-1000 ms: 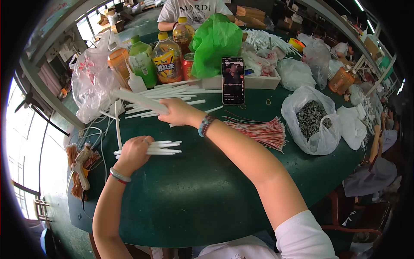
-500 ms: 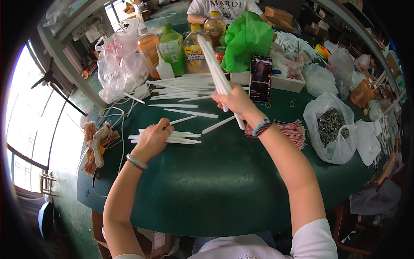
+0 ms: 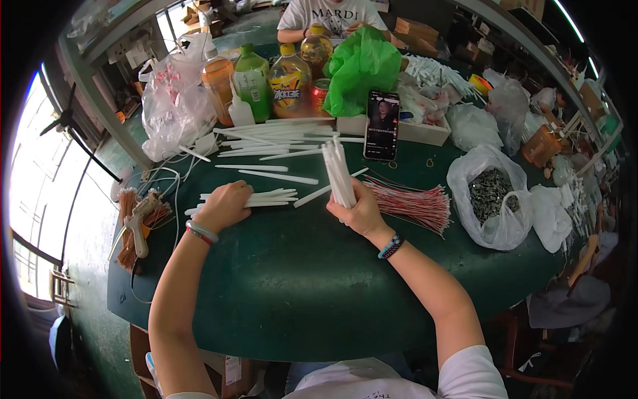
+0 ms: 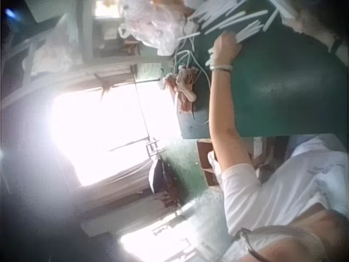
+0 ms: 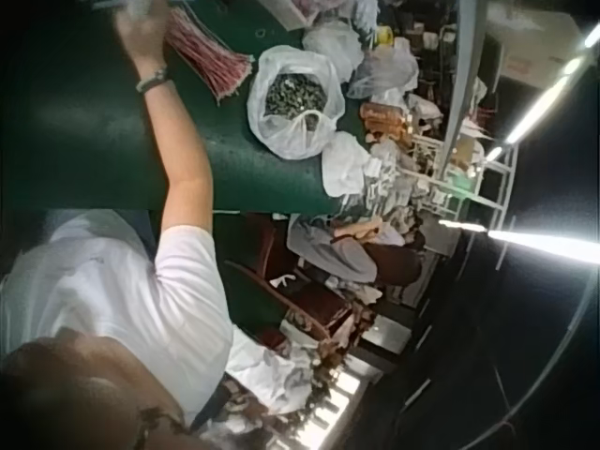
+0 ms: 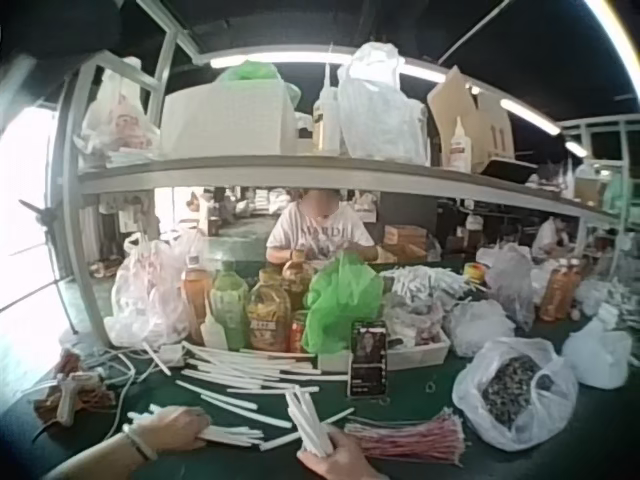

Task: The person assembles small white plastic components by hand, inserting thin red wires into them at a factory workstation.

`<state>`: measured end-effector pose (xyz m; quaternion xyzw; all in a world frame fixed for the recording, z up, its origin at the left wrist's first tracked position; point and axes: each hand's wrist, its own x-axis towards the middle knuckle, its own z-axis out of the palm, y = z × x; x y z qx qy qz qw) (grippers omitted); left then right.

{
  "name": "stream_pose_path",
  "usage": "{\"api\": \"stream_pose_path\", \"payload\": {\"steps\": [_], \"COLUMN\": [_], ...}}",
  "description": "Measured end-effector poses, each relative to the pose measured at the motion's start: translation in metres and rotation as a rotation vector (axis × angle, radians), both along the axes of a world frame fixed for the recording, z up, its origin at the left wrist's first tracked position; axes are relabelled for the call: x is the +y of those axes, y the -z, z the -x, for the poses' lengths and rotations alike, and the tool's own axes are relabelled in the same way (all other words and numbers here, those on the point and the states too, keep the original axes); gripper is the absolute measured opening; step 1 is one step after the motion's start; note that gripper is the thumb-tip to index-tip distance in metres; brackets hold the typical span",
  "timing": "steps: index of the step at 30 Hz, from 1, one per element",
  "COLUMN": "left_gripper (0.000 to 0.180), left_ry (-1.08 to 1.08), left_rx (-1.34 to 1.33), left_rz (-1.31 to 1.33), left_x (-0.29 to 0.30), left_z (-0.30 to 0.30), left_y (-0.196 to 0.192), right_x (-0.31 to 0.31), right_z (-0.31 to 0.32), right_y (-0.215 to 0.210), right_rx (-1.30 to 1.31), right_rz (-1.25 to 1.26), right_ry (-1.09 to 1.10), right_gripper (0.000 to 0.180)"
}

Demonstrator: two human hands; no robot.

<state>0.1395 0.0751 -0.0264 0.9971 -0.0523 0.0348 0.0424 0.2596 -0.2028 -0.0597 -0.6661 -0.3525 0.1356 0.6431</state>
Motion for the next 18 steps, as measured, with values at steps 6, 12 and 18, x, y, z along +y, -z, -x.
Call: {"api": "stream_pose_path", "payload": {"steps": [6, 12, 18], "left_gripper": [0.026, 0.014, 0.041], "left_ry": [-0.065, -0.198, -0.039], "left_rx": [-0.055, -0.157, -0.262], "left_rz": [0.047, 0.944, 1.358], "left_x": [-0.015, -0.090, -0.154], "left_z": [0.016, 0.036, 0.041], "left_y": [-0.018, -0.061, -0.017], "right_x": [0.002, -0.001, 0.002], "right_z": [0.005, 0.037, 0.065], "right_y": [0.003, -0.015, 0.004], "right_rx": [-0.261, -0.181, -0.192], "right_rz": [0.012, -0.089, -0.018], "right_ry": [0.110, 0.005, -0.118], "right_gripper": [0.031, 0.034, 0.054]}}
